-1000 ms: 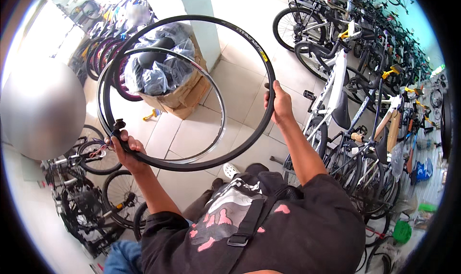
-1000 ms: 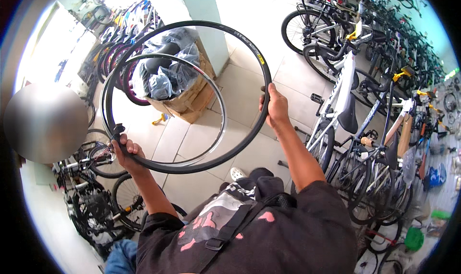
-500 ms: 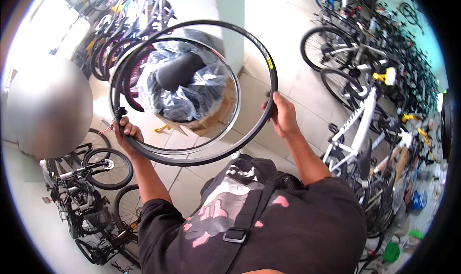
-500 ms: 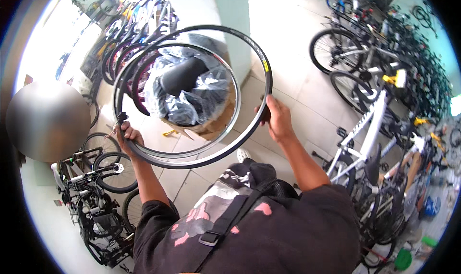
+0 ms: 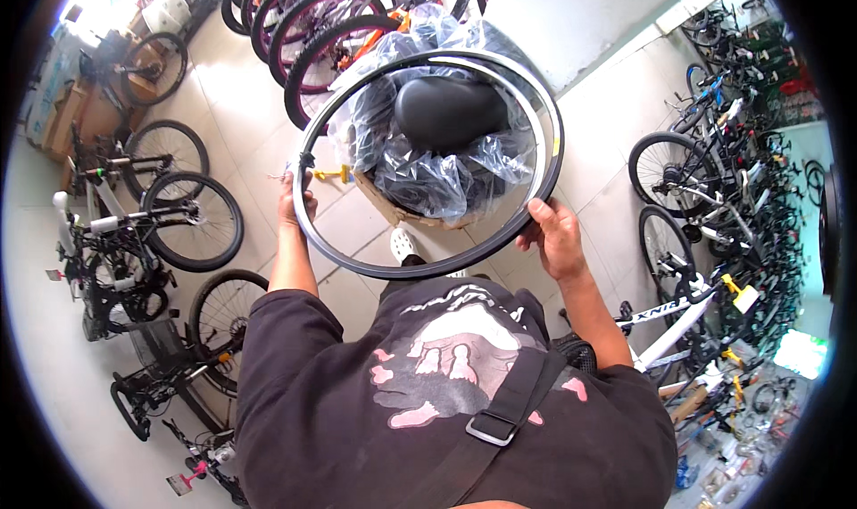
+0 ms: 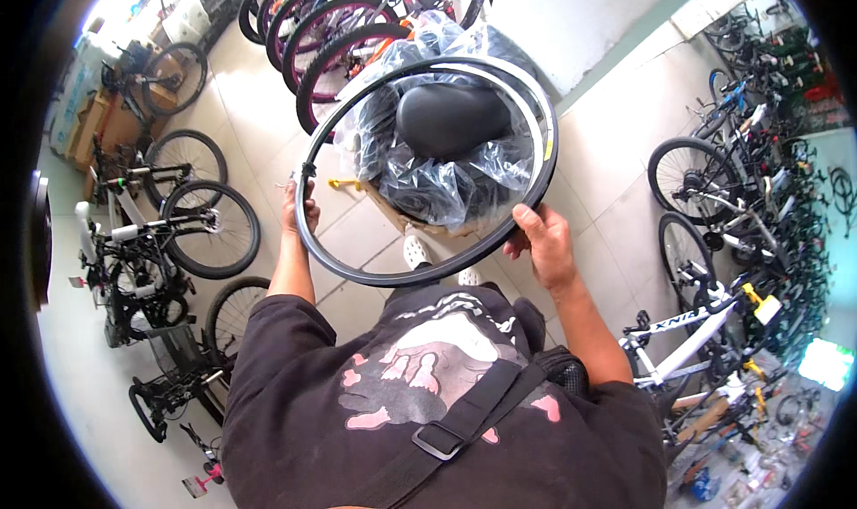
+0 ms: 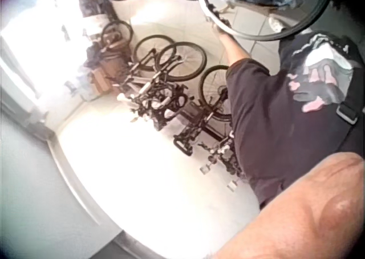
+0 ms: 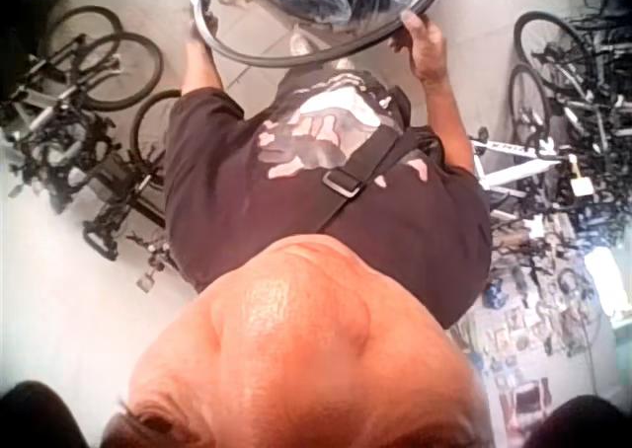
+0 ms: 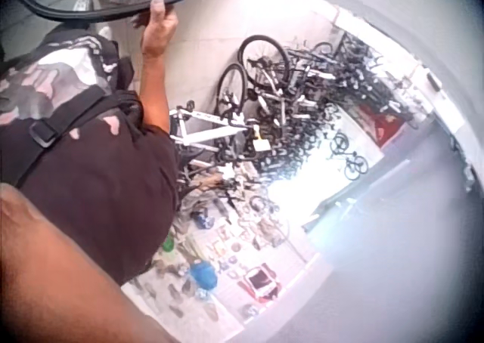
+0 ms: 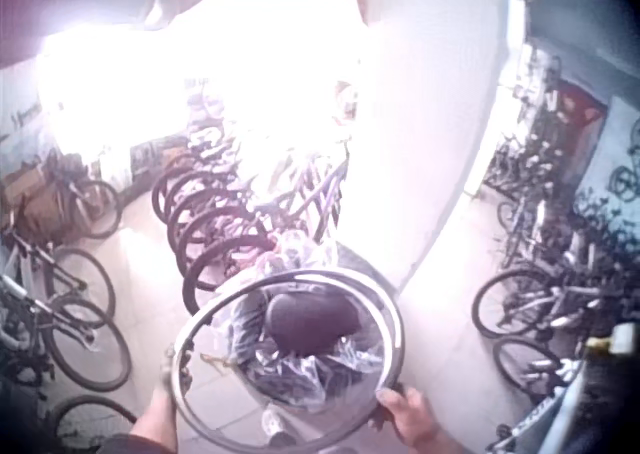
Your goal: The person handles a bicycle rim and a tire, manipulating them with both hands in a bicycle shop. They appear to be preparing to mount the tire onto the rim, holding the components together and adjusting their position.
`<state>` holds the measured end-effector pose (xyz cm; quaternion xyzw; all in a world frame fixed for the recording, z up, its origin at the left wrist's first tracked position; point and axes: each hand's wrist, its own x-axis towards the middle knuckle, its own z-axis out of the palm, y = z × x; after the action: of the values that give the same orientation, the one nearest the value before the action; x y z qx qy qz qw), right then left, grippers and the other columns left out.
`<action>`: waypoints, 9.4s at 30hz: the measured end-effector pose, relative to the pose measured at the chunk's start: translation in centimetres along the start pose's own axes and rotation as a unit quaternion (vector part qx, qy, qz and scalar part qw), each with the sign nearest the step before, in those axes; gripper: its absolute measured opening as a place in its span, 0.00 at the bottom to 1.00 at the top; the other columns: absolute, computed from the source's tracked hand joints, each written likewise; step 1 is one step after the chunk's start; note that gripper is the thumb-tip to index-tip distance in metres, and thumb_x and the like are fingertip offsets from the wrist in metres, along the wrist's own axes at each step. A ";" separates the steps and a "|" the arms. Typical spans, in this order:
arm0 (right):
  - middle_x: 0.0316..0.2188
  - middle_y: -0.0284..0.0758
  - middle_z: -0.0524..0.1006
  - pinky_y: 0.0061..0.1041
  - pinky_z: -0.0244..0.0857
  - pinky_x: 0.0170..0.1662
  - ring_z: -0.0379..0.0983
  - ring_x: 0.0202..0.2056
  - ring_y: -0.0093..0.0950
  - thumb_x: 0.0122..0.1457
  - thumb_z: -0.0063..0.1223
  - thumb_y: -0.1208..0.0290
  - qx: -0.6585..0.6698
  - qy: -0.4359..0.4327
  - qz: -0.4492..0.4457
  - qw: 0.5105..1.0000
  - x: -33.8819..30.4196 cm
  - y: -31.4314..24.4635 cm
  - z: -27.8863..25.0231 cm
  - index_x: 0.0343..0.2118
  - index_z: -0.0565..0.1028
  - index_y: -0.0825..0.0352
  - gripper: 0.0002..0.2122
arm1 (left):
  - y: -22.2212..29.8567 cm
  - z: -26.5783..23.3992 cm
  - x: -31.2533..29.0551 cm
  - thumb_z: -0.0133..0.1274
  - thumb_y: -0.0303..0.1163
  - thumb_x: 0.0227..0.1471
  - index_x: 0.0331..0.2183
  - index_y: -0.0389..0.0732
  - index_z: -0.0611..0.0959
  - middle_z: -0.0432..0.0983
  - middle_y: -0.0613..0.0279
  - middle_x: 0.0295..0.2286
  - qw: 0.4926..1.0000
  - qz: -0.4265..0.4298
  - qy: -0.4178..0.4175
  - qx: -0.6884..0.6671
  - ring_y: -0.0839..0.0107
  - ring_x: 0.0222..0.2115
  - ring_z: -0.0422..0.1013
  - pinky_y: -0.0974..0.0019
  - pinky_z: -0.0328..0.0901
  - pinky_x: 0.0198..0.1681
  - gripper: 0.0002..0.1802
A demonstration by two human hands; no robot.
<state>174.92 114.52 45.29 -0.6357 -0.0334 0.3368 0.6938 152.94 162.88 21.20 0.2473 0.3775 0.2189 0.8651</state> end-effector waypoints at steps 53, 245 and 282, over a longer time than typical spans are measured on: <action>0.24 0.35 0.69 0.25 0.62 0.23 0.68 0.18 0.23 0.77 0.37 0.55 -0.069 -0.368 -0.119 0.919 22.2 -14.0 9.9 0.57 0.69 0.79 0.25 | -24.4 9.1 -4.8 0.52 0.19 0.52 0.61 0.58 0.76 0.67 0.69 0.65 0.592 0.290 0.197 0.726 0.56 0.52 0.75 0.53 0.75 0.51 0.36; 0.14 0.30 0.67 0.26 0.63 0.22 0.62 0.14 0.22 0.59 0.52 0.76 -0.164 0.195 -0.210 0.944 0.1 -4.8 11.9 0.42 0.73 0.76 0.10 | -11.3 3.0 8.7 0.52 0.27 0.66 0.59 0.37 0.74 0.82 0.60 0.45 0.960 -0.230 0.042 0.155 0.63 0.46 0.79 0.58 0.75 0.49 0.21; 0.28 0.33 0.80 0.17 0.61 0.22 0.69 0.20 0.17 0.72 0.44 0.44 -0.040 0.310 0.025 0.950 -1.4 9.9 -7.1 0.57 0.74 0.69 0.29 | 3.6 13.3 2.7 0.46 0.47 0.71 0.65 0.40 0.69 0.72 0.62 0.40 0.881 -0.252 -0.373 -0.146 0.78 0.24 0.56 0.73 0.56 0.24 0.29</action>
<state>173.03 107.31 35.52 -0.7368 0.1852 0.1387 0.6353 164.08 163.69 29.75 0.0779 0.0405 -0.0615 0.9942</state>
